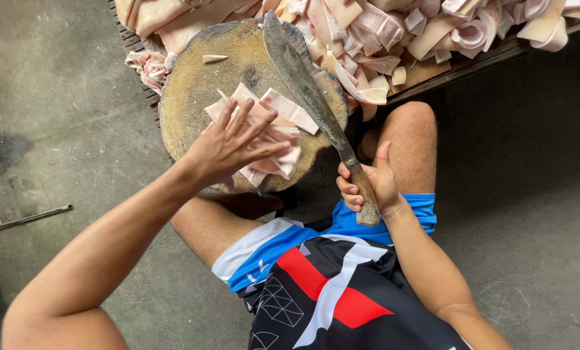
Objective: The person sits on the floor and uses a large knife to slice sheets of pork skin into strips on a round wooden cutting board. The person repeatedly cuts the skin into smaller pieces and places them onto a pile on a nearby table.
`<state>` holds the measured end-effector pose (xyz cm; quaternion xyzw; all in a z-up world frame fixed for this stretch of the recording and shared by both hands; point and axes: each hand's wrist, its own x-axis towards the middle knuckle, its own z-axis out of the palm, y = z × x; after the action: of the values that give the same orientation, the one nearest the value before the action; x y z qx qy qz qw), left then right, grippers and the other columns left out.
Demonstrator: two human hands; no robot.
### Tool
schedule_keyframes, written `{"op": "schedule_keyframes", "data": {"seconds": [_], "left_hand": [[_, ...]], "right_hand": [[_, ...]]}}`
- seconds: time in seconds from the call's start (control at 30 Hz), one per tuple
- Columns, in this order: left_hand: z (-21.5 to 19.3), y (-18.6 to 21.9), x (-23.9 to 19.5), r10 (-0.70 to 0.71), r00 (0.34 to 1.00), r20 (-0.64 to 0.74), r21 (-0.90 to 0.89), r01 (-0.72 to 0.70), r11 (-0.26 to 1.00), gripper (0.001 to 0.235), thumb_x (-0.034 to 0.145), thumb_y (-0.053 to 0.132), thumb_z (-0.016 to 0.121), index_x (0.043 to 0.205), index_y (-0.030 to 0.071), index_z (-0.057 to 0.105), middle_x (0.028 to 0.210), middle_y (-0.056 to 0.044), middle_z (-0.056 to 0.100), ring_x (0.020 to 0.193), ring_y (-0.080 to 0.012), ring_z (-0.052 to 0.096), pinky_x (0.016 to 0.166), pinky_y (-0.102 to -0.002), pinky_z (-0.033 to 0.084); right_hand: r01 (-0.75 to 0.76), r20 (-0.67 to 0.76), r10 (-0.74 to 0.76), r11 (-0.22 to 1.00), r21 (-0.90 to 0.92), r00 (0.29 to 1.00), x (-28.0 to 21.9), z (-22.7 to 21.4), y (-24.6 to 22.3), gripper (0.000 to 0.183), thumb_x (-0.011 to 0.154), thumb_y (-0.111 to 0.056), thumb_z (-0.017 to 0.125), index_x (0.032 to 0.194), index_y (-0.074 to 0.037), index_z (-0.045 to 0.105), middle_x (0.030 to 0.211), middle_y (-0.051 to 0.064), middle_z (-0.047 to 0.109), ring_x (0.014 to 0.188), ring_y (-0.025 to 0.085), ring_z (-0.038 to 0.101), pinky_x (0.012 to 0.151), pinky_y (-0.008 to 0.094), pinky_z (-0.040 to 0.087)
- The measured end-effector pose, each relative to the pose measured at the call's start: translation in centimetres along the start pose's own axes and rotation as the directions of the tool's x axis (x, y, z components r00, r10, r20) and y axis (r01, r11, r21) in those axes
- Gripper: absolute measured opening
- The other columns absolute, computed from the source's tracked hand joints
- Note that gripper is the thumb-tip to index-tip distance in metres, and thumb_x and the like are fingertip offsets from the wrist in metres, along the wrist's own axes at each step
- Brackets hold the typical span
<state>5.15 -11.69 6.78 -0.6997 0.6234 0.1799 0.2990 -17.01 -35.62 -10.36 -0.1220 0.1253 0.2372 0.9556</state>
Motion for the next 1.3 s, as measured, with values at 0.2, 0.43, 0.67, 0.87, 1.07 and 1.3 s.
{"op": "schedule_keyframes", "data": {"seconds": [0.2, 0.43, 0.67, 0.87, 1.07, 1.3], "left_hand": [[0.0, -1.4, 4.2, 0.013, 0.998, 0.069, 0.024, -0.015, 1.0, 0.167, 0.03, 0.083, 0.088, 0.161, 0.047, -0.009, 0.168, -0.022, 0.004, 0.151, -0.0496, 0.011, 0.119, -0.068, 0.012], [0.4, -2.9, 5.6, 0.02, 1.0, 0.005, -0.12, -0.019, 0.993, 0.149, 0.039, 0.078, 0.094, 0.159, 0.029, 0.022, 0.156, -0.019, 0.032, 0.141, -0.0428, 0.037, 0.11, -0.064, 0.035], [1.5, -2.5, 5.0, -0.103, 0.987, -0.127, -0.307, 0.06, 0.95, 0.095, 0.053, 0.056, 0.095, 0.127, 0.013, 0.054, 0.116, -0.008, 0.06, 0.11, -0.0291, 0.059, 0.092, -0.047, 0.05], [4.3, -1.3, 4.9, -0.186, 0.954, -0.235, -0.371, 0.089, 0.924, 0.059, 0.078, 0.034, 0.084, 0.124, 0.012, 0.055, 0.109, -0.007, 0.065, 0.102, -0.0276, 0.064, 0.091, -0.044, 0.05], [3.7, -0.5, 1.6, -0.317, 0.934, -0.164, -0.677, 0.127, 0.725, 0.116, 0.061, 0.046, 0.094, 0.154, 0.017, 0.03, 0.162, -0.015, 0.027, 0.149, -0.043, 0.019, 0.108, -0.064, 0.023], [1.0, 3.1, -3.1, -0.743, 0.644, -0.18, 0.484, -0.599, -0.637, 0.118, 0.074, 0.098, 0.016, 0.165, 0.023, 0.009, 0.171, -0.018, 0.007, 0.156, -0.0446, 0.005, 0.125, -0.066, 0.005]], "right_hand": [[-0.073, 0.112, 0.045, 0.962, 0.263, 0.993, 1.0, 0.4, -0.4, 0.13, 0.075, -0.101, 0.019, 0.155, -0.001, 0.042, 0.118, 0.023, 0.058, 0.103, 0.039, 0.061, 0.084, 0.063, 0.053], [0.039, 0.081, -0.071, 0.939, 0.341, 0.994, 0.3, -0.6, -0.5, 0.132, 0.075, -0.1, 0.022, 0.163, -0.001, 0.029, 0.162, 0.035, 0.031, 0.152, 0.051, 0.029, 0.104, 0.085, 0.03], [0.043, 0.006, -0.046, 0.968, 0.249, 0.999, -0.2, -1.3, -1.0, 0.107, 0.095, -0.085, 0.022, 0.161, -0.001, 0.031, 0.163, 0.034, 0.032, 0.151, 0.053, 0.03, 0.108, 0.082, 0.032], [0.005, -0.107, 0.002, 0.998, 0.065, 0.994, 0.1, -2.6, -1.2, 0.11, 0.093, -0.087, 0.024, 0.16, 0.0, 0.035, 0.146, 0.028, 0.054, 0.128, 0.046, 0.057, 0.095, 0.072, 0.049], [0.01, 0.062, -0.016, 0.995, 0.098, 0.998, -0.6, -4.1, -1.0, 0.116, 0.093, -0.091, 0.023, 0.165, -0.001, 0.033, 0.132, 0.027, 0.066, 0.096, 0.037, 0.072, 0.073, 0.053, 0.062], [0.055, 0.016, -0.056, 0.996, 0.067, 0.998, -1.4, -4.5, -1.1, 0.123, 0.095, -0.096, 0.022, 0.169, 0.002, 0.028, 0.127, 0.026, 0.067, 0.092, 0.036, 0.069, 0.069, 0.051, 0.061]]}}
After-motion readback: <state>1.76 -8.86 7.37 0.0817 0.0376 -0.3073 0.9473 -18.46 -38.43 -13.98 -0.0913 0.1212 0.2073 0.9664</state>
